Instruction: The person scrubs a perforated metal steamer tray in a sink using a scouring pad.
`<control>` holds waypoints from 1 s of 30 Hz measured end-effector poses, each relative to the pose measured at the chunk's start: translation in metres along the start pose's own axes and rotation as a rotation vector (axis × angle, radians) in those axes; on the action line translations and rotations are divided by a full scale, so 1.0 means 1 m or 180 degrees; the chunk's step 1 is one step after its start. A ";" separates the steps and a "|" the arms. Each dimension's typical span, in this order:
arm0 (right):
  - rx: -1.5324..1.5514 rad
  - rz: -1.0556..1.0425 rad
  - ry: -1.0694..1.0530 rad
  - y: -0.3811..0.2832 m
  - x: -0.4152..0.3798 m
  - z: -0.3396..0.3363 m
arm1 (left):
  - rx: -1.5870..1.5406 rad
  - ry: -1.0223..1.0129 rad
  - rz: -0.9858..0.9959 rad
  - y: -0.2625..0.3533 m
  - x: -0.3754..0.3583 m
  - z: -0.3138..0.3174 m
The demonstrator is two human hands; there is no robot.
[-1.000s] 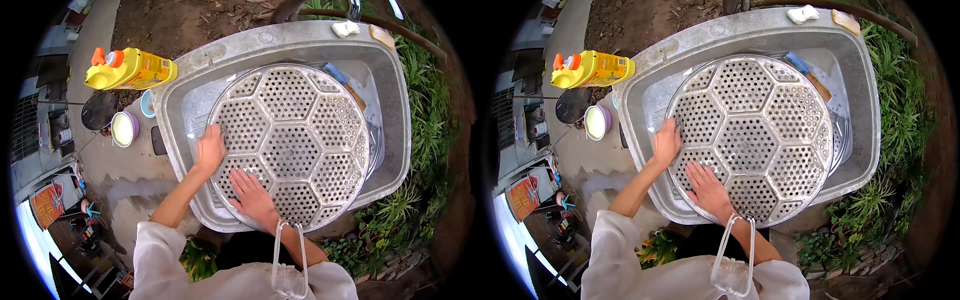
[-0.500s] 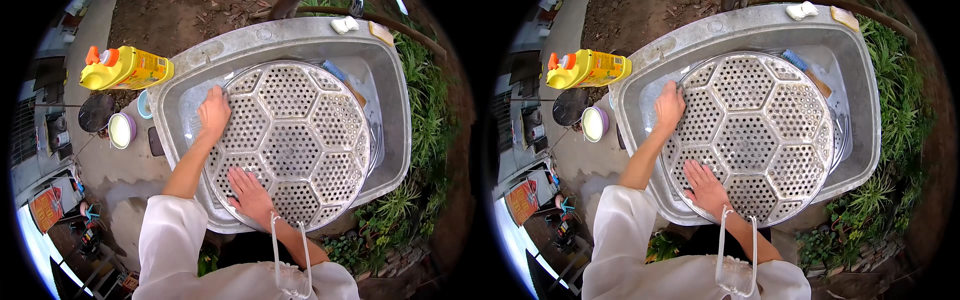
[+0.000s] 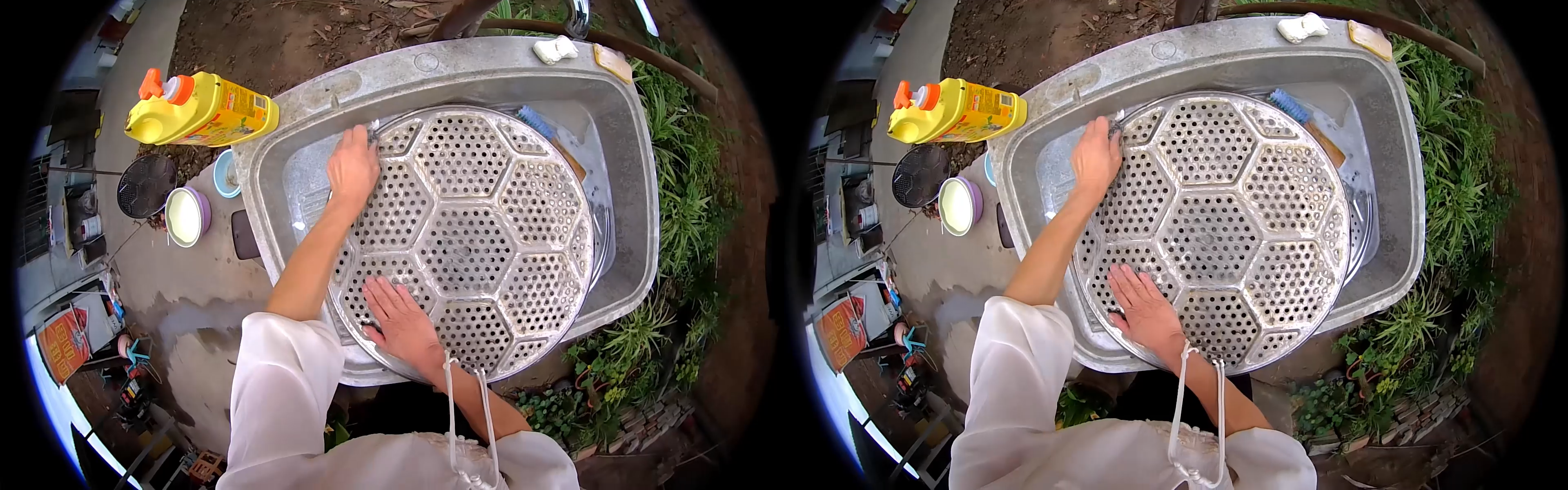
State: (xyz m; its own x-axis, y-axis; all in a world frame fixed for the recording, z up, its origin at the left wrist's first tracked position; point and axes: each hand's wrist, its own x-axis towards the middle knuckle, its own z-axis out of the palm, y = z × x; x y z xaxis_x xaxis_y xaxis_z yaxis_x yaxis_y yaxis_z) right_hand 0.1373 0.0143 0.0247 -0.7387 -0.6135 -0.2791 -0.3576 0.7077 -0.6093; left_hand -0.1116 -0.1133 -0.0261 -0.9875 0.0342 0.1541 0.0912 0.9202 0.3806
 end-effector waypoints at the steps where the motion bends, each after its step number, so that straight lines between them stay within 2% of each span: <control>1: -0.0073 -0.0025 0.0021 0.000 0.001 0.001 | 0.0014 -0.0271 -0.0119 -0.003 -0.019 -0.018; 3: -0.0107 -0.0083 0.0159 0.002 0.004 0.001 | 0.0031 -0.0534 -0.0436 -0.020 -0.071 -0.048; 5: -0.0105 -0.0111 0.0207 0.002 0.003 0.001 | -0.0195 -0.0478 -0.0497 -0.025 -0.120 -0.062; 8: -0.0170 -0.0061 0.0177 0.006 0.006 0.003 | 0.0169 -0.0522 -0.0625 -0.003 -0.081 -0.042; 9: -0.0114 -0.0052 0.0126 0.005 0.005 0.002 | 0.0206 -0.0399 -0.0128 -0.003 -0.056 -0.025; 11: -0.0063 -0.0004 0.0096 0.002 0.008 0.001 | 0.0249 -0.0233 0.0170 0.007 -0.012 -0.005; 14: -0.0130 -0.0022 0.0018 0.002 0.008 -0.002 | -0.0037 -0.0691 0.0381 0.017 -0.035 -0.022; 17: -0.0145 -0.0080 0.0113 0.001 0.010 0.007 | -0.0388 -0.0982 0.1010 0.005 -0.120 -0.058; 18: -0.0174 -0.0057 0.0128 0.004 0.009 0.007 | -0.0398 -0.0979 0.1025 0.003 -0.114 -0.057; 20: -0.0156 -0.0058 0.0227 0.006 0.009 0.009 | -0.0055 -0.1157 0.0880 0.001 -0.094 -0.044; 23: -0.0140 -0.0026 0.0072 0.002 0.011 0.002 | 0.0458 -0.0176 0.0169 0.003 -0.017 0.003; 24: -0.0122 -0.0008 0.0022 0.000 0.007 0.006 | 0.0440 -0.0221 0.0140 0.013 -0.028 0.001; 26: -0.0214 -0.0021 0.0209 0.002 0.013 0.006 | 0.0264 -0.0816 0.0357 0.035 -0.044 -0.025; 27: -0.0239 -0.0005 0.0227 0.002 0.013 0.008 | -0.0031 -0.1076 0.0742 0.037 -0.076 -0.033; 28: -0.0233 -0.0006 0.0251 0.001 0.015 0.005 | -0.0015 -0.1072 0.0761 0.038 -0.094 -0.039; 30: -0.0175 -0.0004 -0.0347 0.002 0.015 0.002 | -0.0180 -0.1705 0.1718 0.036 -0.115 -0.043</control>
State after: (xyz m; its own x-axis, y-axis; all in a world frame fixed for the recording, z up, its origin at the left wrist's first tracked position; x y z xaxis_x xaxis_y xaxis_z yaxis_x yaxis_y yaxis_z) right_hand 0.1270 0.0059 0.0178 -0.6728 -0.6467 -0.3592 -0.3913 0.7232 -0.5691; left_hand 0.0108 -0.1011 0.0091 -0.7303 0.6714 -0.1260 0.5713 0.7014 0.4262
